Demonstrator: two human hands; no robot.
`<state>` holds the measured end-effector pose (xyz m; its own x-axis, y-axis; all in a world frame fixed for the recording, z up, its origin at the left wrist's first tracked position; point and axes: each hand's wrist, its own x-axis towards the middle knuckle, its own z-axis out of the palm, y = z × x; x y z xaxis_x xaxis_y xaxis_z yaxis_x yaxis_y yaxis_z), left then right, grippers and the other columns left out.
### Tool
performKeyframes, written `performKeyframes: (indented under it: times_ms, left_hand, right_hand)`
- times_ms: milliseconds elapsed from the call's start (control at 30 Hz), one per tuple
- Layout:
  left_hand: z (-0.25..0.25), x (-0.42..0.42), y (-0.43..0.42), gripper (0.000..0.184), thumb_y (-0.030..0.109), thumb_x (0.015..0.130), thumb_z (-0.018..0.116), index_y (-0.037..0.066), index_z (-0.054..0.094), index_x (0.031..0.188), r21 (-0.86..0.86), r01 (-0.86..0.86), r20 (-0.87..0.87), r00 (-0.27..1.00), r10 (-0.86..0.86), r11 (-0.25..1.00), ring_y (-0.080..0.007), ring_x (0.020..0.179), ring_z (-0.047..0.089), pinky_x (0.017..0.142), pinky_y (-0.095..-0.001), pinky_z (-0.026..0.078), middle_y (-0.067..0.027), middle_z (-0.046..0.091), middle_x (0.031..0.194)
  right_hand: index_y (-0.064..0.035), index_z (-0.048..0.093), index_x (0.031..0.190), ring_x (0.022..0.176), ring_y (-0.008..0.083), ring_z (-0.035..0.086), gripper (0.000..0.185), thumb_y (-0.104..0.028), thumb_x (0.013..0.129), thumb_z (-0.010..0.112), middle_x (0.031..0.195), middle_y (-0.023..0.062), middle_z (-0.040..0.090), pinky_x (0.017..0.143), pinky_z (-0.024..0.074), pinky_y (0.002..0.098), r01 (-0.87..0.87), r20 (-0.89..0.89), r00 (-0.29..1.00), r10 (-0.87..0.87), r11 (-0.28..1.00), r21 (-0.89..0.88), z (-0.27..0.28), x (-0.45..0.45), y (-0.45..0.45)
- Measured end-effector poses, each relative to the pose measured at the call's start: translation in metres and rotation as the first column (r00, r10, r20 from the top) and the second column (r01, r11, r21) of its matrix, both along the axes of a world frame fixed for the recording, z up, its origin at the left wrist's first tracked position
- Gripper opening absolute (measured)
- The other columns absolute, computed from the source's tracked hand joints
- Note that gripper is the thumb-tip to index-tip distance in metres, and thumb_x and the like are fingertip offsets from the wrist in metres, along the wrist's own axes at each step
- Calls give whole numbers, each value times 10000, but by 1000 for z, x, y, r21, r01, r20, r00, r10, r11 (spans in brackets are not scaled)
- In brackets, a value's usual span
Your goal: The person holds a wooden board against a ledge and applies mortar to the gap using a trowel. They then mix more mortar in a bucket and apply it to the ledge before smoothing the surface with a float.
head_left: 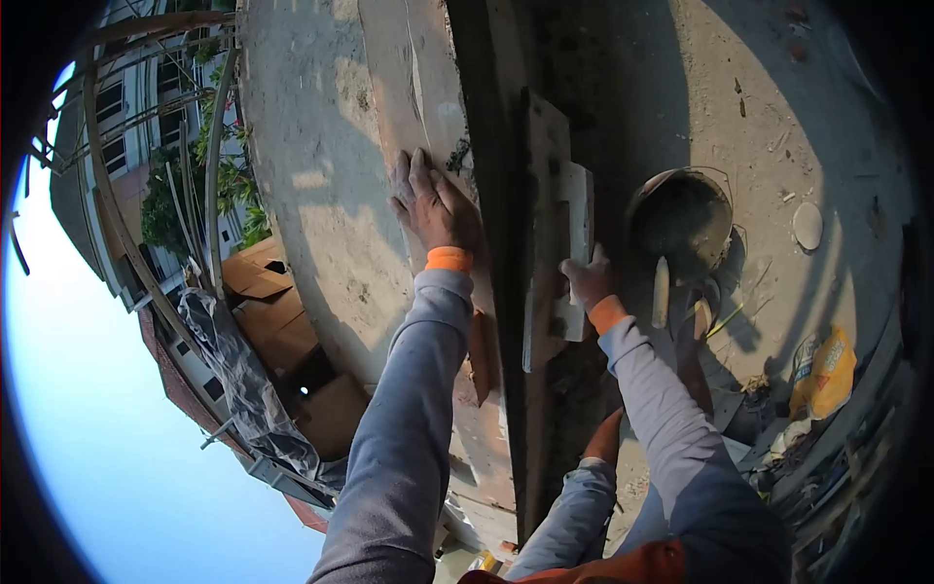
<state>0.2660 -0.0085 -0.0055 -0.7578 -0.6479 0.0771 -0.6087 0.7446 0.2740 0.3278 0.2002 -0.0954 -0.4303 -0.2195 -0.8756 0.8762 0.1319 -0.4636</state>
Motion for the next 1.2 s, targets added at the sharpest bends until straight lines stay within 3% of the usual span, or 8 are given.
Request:
performKeyframes:
  times_ms: [100, 333, 400, 600, 700, 767, 1067, 1200]
  left_hand:
    - [-2, 0, -1, 418, 266, 960, 344, 105, 452, 1330, 14, -2, -15, 1000, 2, 1000, -299, 1400, 217, 1121, -532, 80, -142, 337, 1464]
    - [-2, 2, -4, 426, 260, 957, 333, 107, 430, 1343, 19, 12, 10, 1000, -12, 1000, -323, 1404, 197, 1122, -541, 56, -157, 314, 1473]
    - [-3, 3, -4, 424, 255, 954, 333, 104, 429, 1338, 1, 41, -22, 999, -41, 999, -333, 1403, 194, 1118, -552, 53, -155, 308, 1476]
    - [-3, 2, -4, 421, 285, 967, 333, 141, 429, 1351, -49, 6, 4, 1000, -6, 999, -293, 1395, 228, 1116, -534, 87, -124, 337, 1465]
    - [-2, 0, -3, 420, 286, 969, 335, 138, 433, 1349, -52, 14, 7, 1000, -14, 999, -296, 1394, 229, 1116, -530, 93, -127, 334, 1466]
    - [-3, -1, -4, 419, 285, 969, 336, 136, 435, 1348, -52, 14, 13, 1000, -14, 999, -297, 1393, 230, 1115, -529, 95, -129, 334, 1466]
    - [-2, 1, -3, 421, 270, 967, 334, 134, 427, 1354, -43, 15, 10, 1000, -15, 999, -311, 1391, 233, 1111, -536, 95, -135, 333, 1467]
    - [0, -1, -3, 418, 247, 957, 348, 123, 430, 1348, -25, 5, 22, 1000, -5, 1000, -312, 1402, 204, 1117, -535, 71, -132, 317, 1476]
  right_hand:
    - [5, 548, 1122, 929, 378, 625, 565, -278, 670, 736, 976, 224, 643, 818, 498, 403, 11, -602, 785, 147, 968, 249, -82, 105, -18]
    - [16, 532, 1147, 1003, 395, 599, 509, -270, 751, 674, 1105, 251, 602, 840, 499, 402, -87, -372, 917, 143, 983, 164, -83, -107, -81]
    - [32, 513, 1171, 1019, 394, 586, 575, -313, 744, 683, 1118, 274, 573, 845, 495, 412, -373, -638, 517, 570, 822, 432, -155, -103, -83]
    - [1, 366, 1351, 1184, 335, 482, 845, -367, 694, 750, 1289, 236, 472, 995, 393, 401, -21, -138, 990, 13, 998, -58, -108, 82, -26]
    - [11, 431, 1300, 1162, 308, 512, 734, -274, 700, 744, 1231, 202, 540, 974, 417, 401, -171, -265, 921, 286, 907, 385, -61, 103, -30]
    - [17, 457, 1268, 1109, 309, 557, 669, -253, 716, 722, 1192, 196, 575, 927, 456, 400, 202, -219, 945, -244, 959, -196, -125, 91, -42]
    - [18, 491, 1169, 943, 421, 600, 627, -405, 740, 667, 1033, 284, 594, 825, 490, 426, -178, -702, 510, 497, 860, 479, -172, -94, -88]
    - [6, 464, 1247, 979, 298, 615, 672, -211, 681, 753, 1106, 190, 613, 810, 491, 381, -82, -386, 908, 162, 973, 215, -48, 55, -43]
